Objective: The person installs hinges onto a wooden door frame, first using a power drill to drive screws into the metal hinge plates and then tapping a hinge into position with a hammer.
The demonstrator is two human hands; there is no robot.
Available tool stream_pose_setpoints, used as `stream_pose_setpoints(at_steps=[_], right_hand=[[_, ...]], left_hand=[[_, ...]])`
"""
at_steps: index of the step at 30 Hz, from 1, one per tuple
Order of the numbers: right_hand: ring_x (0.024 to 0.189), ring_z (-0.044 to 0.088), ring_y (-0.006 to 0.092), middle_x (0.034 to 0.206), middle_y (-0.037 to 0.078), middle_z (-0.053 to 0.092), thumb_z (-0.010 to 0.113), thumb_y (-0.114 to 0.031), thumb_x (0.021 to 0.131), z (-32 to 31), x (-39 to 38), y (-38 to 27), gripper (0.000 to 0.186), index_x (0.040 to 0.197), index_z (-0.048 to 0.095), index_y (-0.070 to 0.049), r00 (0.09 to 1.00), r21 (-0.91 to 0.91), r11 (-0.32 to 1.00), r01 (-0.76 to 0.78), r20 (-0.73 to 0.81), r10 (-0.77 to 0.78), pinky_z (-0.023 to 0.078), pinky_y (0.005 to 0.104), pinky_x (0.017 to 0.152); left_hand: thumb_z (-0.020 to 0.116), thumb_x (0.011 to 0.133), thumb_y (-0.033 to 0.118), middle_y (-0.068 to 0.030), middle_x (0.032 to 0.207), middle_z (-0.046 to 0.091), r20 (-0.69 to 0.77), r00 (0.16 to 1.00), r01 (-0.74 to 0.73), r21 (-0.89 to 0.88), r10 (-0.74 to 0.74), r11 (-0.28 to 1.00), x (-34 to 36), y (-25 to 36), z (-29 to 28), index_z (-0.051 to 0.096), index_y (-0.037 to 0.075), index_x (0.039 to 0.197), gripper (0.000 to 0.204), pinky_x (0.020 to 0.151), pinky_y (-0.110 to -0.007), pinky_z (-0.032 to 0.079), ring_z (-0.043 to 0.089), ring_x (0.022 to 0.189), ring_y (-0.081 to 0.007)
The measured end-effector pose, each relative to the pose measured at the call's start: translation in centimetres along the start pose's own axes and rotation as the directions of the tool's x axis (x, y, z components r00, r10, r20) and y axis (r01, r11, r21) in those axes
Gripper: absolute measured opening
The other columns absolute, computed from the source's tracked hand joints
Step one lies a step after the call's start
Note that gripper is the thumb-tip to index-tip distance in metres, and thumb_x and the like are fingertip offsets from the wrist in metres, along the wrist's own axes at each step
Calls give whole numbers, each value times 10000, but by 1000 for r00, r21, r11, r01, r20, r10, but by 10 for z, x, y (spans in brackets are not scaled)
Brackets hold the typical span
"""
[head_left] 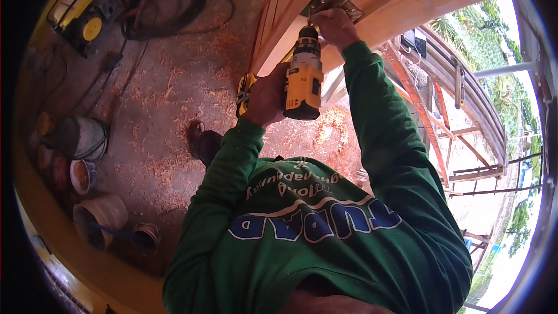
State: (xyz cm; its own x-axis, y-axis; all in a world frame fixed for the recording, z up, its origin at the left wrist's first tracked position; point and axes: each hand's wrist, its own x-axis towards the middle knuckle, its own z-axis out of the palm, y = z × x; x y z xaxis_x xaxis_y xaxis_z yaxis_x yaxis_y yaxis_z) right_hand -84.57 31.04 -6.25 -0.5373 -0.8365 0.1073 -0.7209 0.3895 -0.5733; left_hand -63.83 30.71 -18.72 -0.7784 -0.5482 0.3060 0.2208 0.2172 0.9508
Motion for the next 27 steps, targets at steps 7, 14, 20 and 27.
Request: stream_pose_setpoints(at_steps=[7, 14, 20, 27], right_hand=[[846, 623, 386, 851, 237, 639, 496, -229, 813, -26, -12, -6, 288, 870, 686, -21, 997, -171, 983, 73, -25, -79, 482, 430, 814], [732, 617, 397, 793, 215, 629, 523, -121, 817, -36, -28, -5, 154, 833, 645, -29, 912, -189, 939, 286, -247, -327, 509, 443, 688], [686, 640, 355, 771, 184, 646, 567, -97, 836, -59, -27, 2, 123, 930, 627, -44, 808, -182, 914, 362, -429, -405, 525, 403, 611], [672, 627, 374, 672, 188, 621, 653, -293, 801, -52, -6, -16, 248, 762, 588, -57, 834, -226, 972, 68, -522, -180, 506, 461, 598]], left_hand=[[700, 774, 61, -90, 1021, 620, 85, 996, -34, 55, 30, 998, 15, 30, 7, 461, 13, 1209, 499, 756, -300, 538, 639, 880, -182], [695, 764, 58, -82, 989, 639, 45, 996, 82, -204, -75, 975, 21, 9, 20, 462, 14, 1201, 497, 742, -290, 544, 646, 871, -167], [654, 792, 51, -88, 969, 649, -2, 990, -138, -89, 139, 986, 24, 46, 29, 467, 8, 1194, 445, 689, -294, 562, 662, 838, -166], [567, 865, 69, -96, 1012, 623, 36, 982, 184, -378, -184, 907, 24, 12, 37, 492, 17, 1187, 335, 689, -306, 575, 655, 867, -190]])
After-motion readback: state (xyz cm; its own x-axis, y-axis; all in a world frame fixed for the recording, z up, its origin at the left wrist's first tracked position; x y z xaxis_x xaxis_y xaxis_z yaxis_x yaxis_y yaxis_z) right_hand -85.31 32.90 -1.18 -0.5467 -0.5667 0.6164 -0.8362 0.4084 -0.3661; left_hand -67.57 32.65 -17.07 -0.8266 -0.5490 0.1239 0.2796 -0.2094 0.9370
